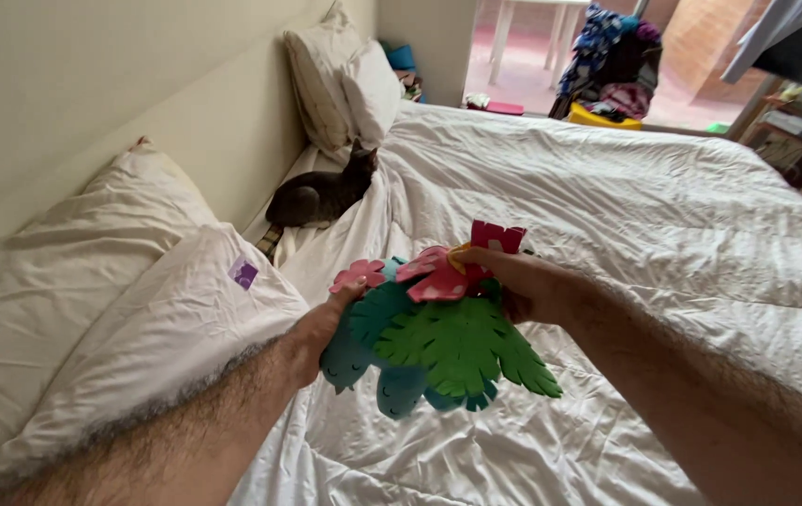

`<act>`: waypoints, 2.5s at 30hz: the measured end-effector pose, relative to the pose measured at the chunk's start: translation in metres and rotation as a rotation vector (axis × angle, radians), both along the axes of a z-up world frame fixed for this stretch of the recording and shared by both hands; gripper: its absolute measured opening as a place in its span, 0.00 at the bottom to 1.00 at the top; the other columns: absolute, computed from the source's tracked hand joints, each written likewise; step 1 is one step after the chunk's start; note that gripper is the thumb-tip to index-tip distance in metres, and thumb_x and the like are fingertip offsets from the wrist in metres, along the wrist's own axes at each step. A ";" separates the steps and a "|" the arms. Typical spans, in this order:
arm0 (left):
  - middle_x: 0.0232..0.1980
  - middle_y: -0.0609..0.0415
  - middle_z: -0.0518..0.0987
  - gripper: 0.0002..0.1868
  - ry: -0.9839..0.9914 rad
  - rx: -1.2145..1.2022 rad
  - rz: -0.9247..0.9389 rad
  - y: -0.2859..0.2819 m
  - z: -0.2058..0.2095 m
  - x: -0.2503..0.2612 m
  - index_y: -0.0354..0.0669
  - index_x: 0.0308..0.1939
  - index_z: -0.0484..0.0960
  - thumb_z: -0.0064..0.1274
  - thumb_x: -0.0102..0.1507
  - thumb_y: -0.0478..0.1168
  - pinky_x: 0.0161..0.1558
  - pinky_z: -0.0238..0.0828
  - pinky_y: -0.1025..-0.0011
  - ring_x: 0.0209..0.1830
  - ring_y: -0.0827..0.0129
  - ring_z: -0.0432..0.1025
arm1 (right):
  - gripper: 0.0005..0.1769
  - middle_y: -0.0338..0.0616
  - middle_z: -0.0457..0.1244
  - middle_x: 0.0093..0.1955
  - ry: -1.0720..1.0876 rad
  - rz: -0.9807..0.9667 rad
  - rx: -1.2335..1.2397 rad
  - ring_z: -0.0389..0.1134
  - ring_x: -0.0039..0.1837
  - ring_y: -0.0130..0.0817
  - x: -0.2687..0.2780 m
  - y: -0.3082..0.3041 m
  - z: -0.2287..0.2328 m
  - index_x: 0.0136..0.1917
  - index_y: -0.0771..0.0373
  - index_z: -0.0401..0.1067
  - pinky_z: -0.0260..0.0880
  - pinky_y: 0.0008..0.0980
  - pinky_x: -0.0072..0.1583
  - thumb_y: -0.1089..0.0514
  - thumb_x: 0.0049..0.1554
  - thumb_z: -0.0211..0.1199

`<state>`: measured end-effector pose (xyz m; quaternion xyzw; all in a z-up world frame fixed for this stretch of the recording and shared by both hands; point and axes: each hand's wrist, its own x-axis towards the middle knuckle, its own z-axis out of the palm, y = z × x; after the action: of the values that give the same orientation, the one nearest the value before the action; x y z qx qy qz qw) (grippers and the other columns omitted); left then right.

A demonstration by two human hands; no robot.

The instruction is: Making a bed by fluffing pillows, arranging a stuffed toy, and straightening the duvet

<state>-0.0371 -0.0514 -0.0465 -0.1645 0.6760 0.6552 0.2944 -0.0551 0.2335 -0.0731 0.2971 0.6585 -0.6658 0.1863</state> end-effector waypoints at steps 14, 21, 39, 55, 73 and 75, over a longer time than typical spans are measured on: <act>0.75 0.41 0.68 0.38 -0.053 -0.381 0.000 -0.053 -0.155 -0.127 0.46 0.71 0.72 0.61 0.61 0.55 0.73 0.59 0.51 0.75 0.50 0.62 | 0.18 0.45 0.67 0.37 0.135 -0.247 0.137 0.74 0.36 0.38 -0.154 -0.041 -0.086 0.52 0.61 0.66 0.69 0.30 0.33 0.57 0.51 0.69; 0.50 0.68 0.87 0.20 0.024 -0.740 -0.276 -0.095 -0.210 -0.110 0.73 0.43 0.91 0.58 0.49 0.60 0.60 0.75 0.68 0.58 0.67 0.79 | 0.14 0.37 0.65 0.34 0.245 -0.067 0.029 0.74 0.36 0.30 -0.353 -0.028 -0.124 0.50 0.57 0.65 0.69 0.28 0.35 0.48 0.60 0.62; 0.51 0.51 0.83 0.09 -0.179 -0.556 -0.294 -0.091 -0.127 -0.057 0.48 0.43 0.83 0.56 0.60 0.42 0.49 0.74 0.66 0.49 0.64 0.76 | 0.12 0.42 0.71 0.51 0.227 -0.186 0.175 0.73 0.53 0.35 -0.193 -0.059 -0.045 0.57 0.51 0.74 0.68 0.33 0.50 0.47 0.62 0.60; 0.45 0.52 0.81 0.29 0.276 -0.149 -0.479 0.011 -0.084 -0.015 0.43 0.60 0.81 0.56 0.63 0.58 0.43 0.72 0.72 0.42 0.69 0.75 | 0.27 0.49 0.72 0.57 0.218 -0.308 0.288 0.74 0.59 0.43 0.117 -0.039 -0.014 0.66 0.58 0.73 0.66 0.40 0.62 0.43 0.59 0.66; 0.68 0.40 0.72 0.46 0.160 0.064 -0.775 0.085 -0.034 0.225 0.42 0.76 0.64 0.49 0.64 0.69 0.67 0.60 0.57 0.68 0.50 0.67 | 0.22 0.46 0.73 0.52 0.197 -0.567 0.331 0.75 0.57 0.39 0.410 0.022 -0.020 0.60 0.57 0.77 0.66 0.38 0.62 0.42 0.59 0.66; 0.68 0.40 0.72 0.46 0.133 0.052 -0.800 0.089 -0.040 0.261 0.43 0.76 0.63 0.49 0.64 0.69 0.67 0.60 0.56 0.68 0.50 0.67 | 0.22 0.44 0.74 0.51 0.180 -0.594 0.322 0.75 0.56 0.38 0.451 0.021 -0.027 0.60 0.56 0.77 0.66 0.38 0.62 0.42 0.59 0.67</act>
<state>0.2236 0.0377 -0.0866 0.1617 0.6875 0.5150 0.4858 0.3962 0.2548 -0.0997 0.4416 0.6535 -0.6021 -0.1236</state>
